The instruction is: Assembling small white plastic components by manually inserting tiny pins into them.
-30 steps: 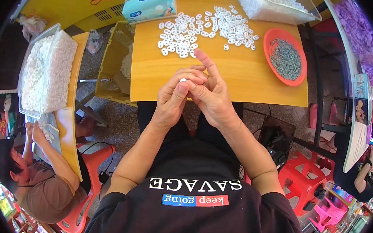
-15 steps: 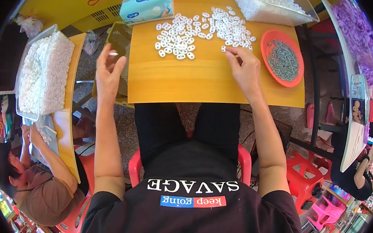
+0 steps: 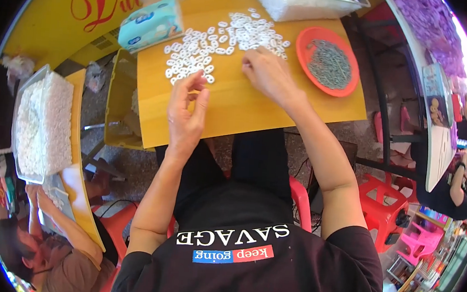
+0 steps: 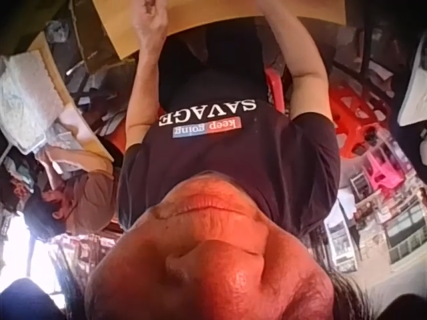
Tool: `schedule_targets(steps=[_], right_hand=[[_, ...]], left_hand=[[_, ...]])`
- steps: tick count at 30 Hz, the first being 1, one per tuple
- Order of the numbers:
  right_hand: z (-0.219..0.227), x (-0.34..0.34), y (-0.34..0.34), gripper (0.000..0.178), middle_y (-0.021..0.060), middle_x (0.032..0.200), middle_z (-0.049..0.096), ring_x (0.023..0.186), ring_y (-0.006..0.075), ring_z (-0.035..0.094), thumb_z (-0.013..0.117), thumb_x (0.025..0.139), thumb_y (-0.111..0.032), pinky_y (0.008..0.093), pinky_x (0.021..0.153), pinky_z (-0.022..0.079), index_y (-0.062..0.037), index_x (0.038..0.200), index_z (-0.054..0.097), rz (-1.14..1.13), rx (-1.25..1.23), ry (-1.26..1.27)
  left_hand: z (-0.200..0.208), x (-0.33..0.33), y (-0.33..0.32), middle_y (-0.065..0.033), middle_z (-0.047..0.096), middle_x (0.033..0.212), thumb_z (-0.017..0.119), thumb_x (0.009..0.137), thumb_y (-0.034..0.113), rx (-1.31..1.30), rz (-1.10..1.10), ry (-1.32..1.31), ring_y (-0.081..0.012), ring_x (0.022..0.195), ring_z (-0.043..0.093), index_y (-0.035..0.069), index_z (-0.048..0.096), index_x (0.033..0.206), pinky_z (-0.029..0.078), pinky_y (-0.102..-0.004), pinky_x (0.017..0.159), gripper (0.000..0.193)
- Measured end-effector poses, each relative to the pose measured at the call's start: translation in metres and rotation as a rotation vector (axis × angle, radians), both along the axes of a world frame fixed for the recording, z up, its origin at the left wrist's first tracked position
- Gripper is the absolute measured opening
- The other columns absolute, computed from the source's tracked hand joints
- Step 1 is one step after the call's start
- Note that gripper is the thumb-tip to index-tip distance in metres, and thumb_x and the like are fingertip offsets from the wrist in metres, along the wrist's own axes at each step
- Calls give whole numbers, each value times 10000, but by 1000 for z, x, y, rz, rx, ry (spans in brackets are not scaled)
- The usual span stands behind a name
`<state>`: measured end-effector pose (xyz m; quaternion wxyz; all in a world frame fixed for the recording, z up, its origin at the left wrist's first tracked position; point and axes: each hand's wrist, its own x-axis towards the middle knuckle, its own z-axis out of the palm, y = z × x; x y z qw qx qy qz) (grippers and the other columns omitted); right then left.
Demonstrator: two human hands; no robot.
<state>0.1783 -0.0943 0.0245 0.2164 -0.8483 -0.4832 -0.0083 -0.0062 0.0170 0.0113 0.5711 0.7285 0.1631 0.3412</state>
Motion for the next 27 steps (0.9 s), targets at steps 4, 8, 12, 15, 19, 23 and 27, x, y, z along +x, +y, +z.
schedule_targets(steps=[4, 8, 12, 15, 19, 23, 27], right_hand=[[-7, 0, -6, 136, 165, 871, 662, 800, 330, 640, 622, 831, -103, 412, 724, 506, -12, 929, 651, 93, 92, 119], [5, -19, -17, 175, 95, 855, 677, 677, 160, 622, 657, 863, -114, 295, 647, 503, 0, 996, 646, -63, 339, 596], [2, -44, -26, 131, 19, 849, 650, 704, 54, 581, 638, 901, -75, 195, 602, 473, 21, 988, 618, -80, 715, 1253], [1, -55, -33, 174, 31, 872, 655, 674, 62, 569, 649, 906, -118, 189, 619, 468, 10, 1020, 618, -148, 847, 1368], [0, -60, -40, 185, 31, 875, 657, 680, 60, 573, 648, 910, -128, 189, 623, 471, 5, 1034, 613, -179, 912, 1322], [11, -46, -58, 174, 24, 878, 660, 684, 49, 572, 637, 911, -116, 191, 615, 472, 8, 1033, 630, -171, 721, 1195], [17, 10, -85, 141, 1, 836, 662, 720, 41, 582, 629, 908, -109, 199, 592, 454, -10, 1001, 670, -204, 613, 693]], left_hand=[[-3, 16, -21, -60, 595, 1041, 545, 949, 40, -268, -183, 42, -114, 893, 584, -1, 527, 1250, 480, -236, 760, 304], [-11, 27, -26, -66, 609, 1020, 525, 976, 92, -431, -201, 89, -116, 844, 595, -5, 513, 1247, 476, -235, 742, 288], [-4, 40, -34, -36, 622, 944, 566, 961, 105, -457, -177, 9, -86, 795, 581, 7, 574, 1165, 474, -219, 710, 226], [-2, 44, -38, -34, 620, 951, 584, 953, 111, -418, -189, -2, -78, 782, 571, 8, 609, 1114, 463, -211, 699, 192], [-4, 50, -44, -32, 628, 923, 603, 943, 113, -425, -177, -40, -75, 765, 562, 5, 633, 1068, 458, -211, 695, 168], [-7, 52, -42, -60, 657, 914, 600, 943, 106, -480, -196, 1, -85, 764, 577, -12, 628, 1071, 469, -221, 704, 176], [-9, 51, -38, -82, 668, 926, 592, 945, 92, -535, -212, -2, -98, 787, 599, -23, 620, 1076, 482, -225, 717, 177]])
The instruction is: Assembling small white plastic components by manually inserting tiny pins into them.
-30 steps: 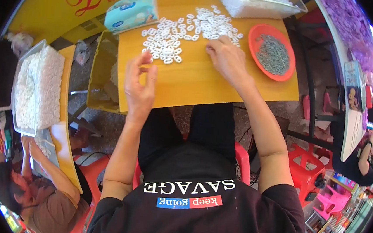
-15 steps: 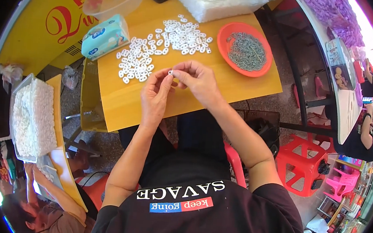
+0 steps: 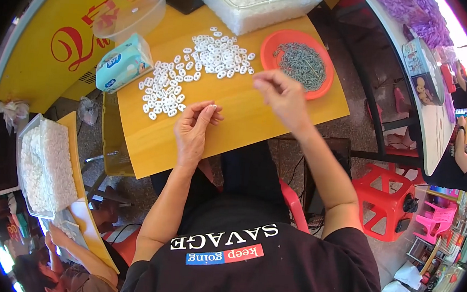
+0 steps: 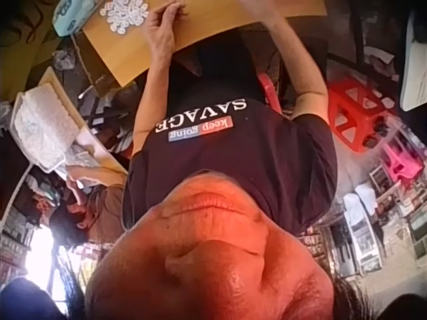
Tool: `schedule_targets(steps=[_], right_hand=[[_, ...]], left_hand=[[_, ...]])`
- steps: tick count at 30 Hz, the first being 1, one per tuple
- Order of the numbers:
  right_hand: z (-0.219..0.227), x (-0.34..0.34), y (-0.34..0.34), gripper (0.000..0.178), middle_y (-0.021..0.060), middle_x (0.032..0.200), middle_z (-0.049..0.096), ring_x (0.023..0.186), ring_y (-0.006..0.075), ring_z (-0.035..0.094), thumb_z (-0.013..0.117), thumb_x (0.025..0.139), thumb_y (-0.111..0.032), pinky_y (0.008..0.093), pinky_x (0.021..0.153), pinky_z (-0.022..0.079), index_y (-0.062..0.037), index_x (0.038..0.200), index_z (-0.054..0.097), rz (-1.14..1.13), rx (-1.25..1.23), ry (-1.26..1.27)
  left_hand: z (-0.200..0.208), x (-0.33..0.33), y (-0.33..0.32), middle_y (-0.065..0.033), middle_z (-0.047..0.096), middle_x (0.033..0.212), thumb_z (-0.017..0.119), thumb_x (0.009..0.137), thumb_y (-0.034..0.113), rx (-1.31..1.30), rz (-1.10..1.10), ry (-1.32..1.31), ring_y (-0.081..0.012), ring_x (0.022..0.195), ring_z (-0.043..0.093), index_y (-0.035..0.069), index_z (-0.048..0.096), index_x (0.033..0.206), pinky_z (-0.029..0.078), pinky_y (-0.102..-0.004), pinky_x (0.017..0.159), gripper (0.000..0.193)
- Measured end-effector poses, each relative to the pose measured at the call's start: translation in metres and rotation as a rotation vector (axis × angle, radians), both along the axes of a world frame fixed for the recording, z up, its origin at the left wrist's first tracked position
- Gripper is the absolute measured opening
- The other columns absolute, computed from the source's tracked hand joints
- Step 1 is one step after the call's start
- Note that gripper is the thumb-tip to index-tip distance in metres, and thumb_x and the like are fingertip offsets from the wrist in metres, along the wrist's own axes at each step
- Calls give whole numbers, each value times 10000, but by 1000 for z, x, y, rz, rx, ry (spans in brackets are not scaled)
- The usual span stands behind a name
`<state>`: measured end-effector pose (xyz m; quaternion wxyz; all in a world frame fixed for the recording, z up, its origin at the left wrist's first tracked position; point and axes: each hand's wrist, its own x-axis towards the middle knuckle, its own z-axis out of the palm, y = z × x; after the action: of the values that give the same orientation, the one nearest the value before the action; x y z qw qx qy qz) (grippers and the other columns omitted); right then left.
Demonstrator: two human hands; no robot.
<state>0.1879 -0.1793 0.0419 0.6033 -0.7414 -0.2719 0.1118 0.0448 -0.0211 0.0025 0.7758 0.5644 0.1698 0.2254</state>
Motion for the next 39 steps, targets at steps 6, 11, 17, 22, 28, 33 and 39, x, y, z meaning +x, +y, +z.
schedule_targets(steps=[6, 11, 17, 22, 28, 33, 39], right_hand=[[8, 83, -30, 145, 117, 879, 680, 779, 233, 654, 654, 849, -115, 327, 706, 495, -40, 970, 682, -124, -386, -489], [5, 105, -23, 151, 121, 888, 644, 861, 298, 637, 680, 825, -175, 392, 730, 499, -64, 927, 693, -111, -617, -777], [-3, 116, -8, 132, 97, 872, 636, 896, 287, 628, 677, 813, -224, 433, 742, 526, -115, 872, 724, -38, -780, -900], [-2, 115, -8, 127, 98, 871, 635, 887, 288, 629, 676, 799, -204, 430, 741, 531, -85, 841, 696, -13, -751, -919], [-6, 121, -14, 110, 107, 843, 626, 867, 296, 614, 636, 804, -120, 402, 741, 504, -30, 868, 640, 45, -649, -853], [0, 123, -14, 132, 140, 875, 674, 828, 237, 665, 638, 817, -112, 344, 732, 521, -5, 893, 645, 29, -359, -388], [-2, 129, -26, 250, 11, 916, 668, 774, 74, 590, 635, 899, -133, 220, 705, 480, 16, 1099, 646, 16, -127, -167]], left_hand=[[-7, 0, 1, -78, 656, 940, 576, 947, 58, 44, -74, 8, -105, 808, 607, -27, 603, 1123, 492, -231, 737, 198], [-7, 0, 1, -71, 646, 947, 567, 947, 46, 57, -94, 31, -98, 806, 595, -24, 598, 1136, 489, -229, 746, 204], [-8, -2, 1, -63, 642, 956, 563, 948, 43, 75, -103, 39, -92, 808, 590, -16, 595, 1143, 484, -225, 748, 206], [-8, -2, 0, -61, 640, 958, 556, 950, 39, 86, -107, 32, -91, 812, 587, -14, 595, 1146, 481, -222, 748, 207], [-4, -1, 0, -60, 637, 955, 555, 952, 42, 96, -114, 51, -90, 818, 584, -20, 592, 1152, 478, -217, 749, 212], [-5, -3, 1, -63, 634, 952, 553, 956, 50, 91, -103, 34, -94, 822, 585, -23, 589, 1154, 476, -216, 756, 214], [-3, -3, 1, -69, 636, 945, 567, 951, 62, 55, -98, 31, -107, 820, 592, -23, 582, 1145, 478, -227, 758, 212]])
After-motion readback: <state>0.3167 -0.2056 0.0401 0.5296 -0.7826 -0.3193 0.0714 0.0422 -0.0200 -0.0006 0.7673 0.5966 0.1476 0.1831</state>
